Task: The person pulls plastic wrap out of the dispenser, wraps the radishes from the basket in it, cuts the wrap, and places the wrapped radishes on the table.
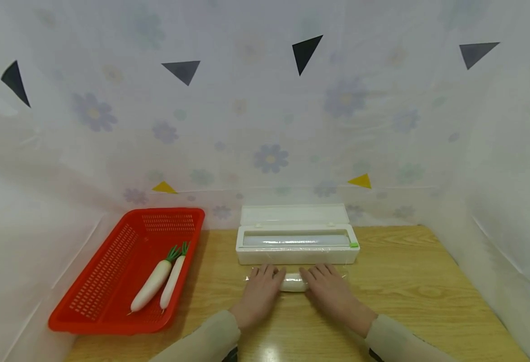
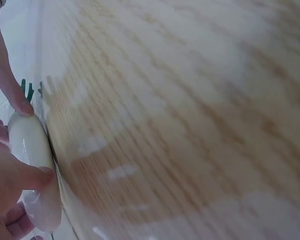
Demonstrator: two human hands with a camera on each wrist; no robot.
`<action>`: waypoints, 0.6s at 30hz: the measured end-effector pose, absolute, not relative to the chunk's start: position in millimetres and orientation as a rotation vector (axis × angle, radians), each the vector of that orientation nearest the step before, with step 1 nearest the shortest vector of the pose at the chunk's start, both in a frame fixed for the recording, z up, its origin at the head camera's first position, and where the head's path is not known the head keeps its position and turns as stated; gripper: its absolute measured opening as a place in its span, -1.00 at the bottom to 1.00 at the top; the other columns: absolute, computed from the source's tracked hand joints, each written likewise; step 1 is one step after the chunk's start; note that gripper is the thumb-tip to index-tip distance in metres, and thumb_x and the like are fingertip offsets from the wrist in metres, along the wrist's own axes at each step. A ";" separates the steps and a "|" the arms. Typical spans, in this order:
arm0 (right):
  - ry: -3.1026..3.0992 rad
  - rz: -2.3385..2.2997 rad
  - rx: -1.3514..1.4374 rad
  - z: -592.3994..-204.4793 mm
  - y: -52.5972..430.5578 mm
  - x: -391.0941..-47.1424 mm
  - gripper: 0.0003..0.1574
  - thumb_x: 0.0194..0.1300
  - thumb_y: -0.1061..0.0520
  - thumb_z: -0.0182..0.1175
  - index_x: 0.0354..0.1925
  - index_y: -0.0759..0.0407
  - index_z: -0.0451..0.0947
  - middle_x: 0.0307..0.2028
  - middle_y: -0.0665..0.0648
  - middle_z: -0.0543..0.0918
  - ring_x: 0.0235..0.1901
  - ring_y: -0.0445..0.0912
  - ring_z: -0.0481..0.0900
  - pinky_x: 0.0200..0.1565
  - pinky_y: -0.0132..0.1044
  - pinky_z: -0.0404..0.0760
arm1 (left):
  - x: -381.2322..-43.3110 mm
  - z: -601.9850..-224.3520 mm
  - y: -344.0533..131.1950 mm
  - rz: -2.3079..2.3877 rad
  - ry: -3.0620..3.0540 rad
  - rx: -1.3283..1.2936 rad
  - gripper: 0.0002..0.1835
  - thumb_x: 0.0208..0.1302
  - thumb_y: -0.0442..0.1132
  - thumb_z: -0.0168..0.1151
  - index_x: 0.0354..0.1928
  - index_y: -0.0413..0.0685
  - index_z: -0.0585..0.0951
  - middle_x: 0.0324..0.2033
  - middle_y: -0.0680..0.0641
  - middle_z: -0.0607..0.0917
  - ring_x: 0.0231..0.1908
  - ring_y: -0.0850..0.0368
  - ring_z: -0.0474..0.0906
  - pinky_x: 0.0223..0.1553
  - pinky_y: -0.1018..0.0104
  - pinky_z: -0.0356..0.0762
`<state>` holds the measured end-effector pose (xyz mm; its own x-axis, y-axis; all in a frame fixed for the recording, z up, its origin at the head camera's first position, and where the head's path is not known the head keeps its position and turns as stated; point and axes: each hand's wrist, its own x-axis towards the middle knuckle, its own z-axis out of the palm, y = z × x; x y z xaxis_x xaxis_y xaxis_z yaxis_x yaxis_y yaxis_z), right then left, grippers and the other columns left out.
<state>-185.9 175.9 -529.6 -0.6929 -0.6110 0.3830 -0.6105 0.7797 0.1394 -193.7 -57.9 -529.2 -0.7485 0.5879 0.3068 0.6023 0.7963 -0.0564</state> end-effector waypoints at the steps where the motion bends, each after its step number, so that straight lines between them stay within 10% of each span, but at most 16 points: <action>1: -2.563 0.007 0.921 -529.8 175.9 -186.4 -0.41 0.21 0.01 0.51 0.11 0.19 0.54 -0.11 0.09 0.67 -0.02 0.04 0.57 0.14 0.02 0.55 | -194.2 -529.6 -57.8 -0.075 -2.675 -0.906 -0.57 0.34 -0.35 0.31 0.24 0.00 0.59 -0.04 -0.02 0.64 0.01 0.04 0.52 -0.03 0.14 0.50; 18: -2.626 0.216 0.885 -535.9 181.3 -196.5 -0.47 0.26 0.05 0.48 0.11 0.17 0.54 -0.03 0.14 0.66 0.00 0.06 0.64 0.09 0.02 0.55 | -203.5 -526.2 -61.8 -0.218 -2.725 -0.911 -0.70 0.35 -0.29 0.32 0.10 -0.02 0.60 -0.04 0.00 0.64 0.02 0.05 0.55 0.01 0.12 0.46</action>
<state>-196.5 181.3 -535.9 -0.7392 -0.5543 0.3824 -0.6093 0.7924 -0.0293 -203.5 -61.8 -526.2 -0.7698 0.5685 0.2901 0.6074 0.7922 0.0593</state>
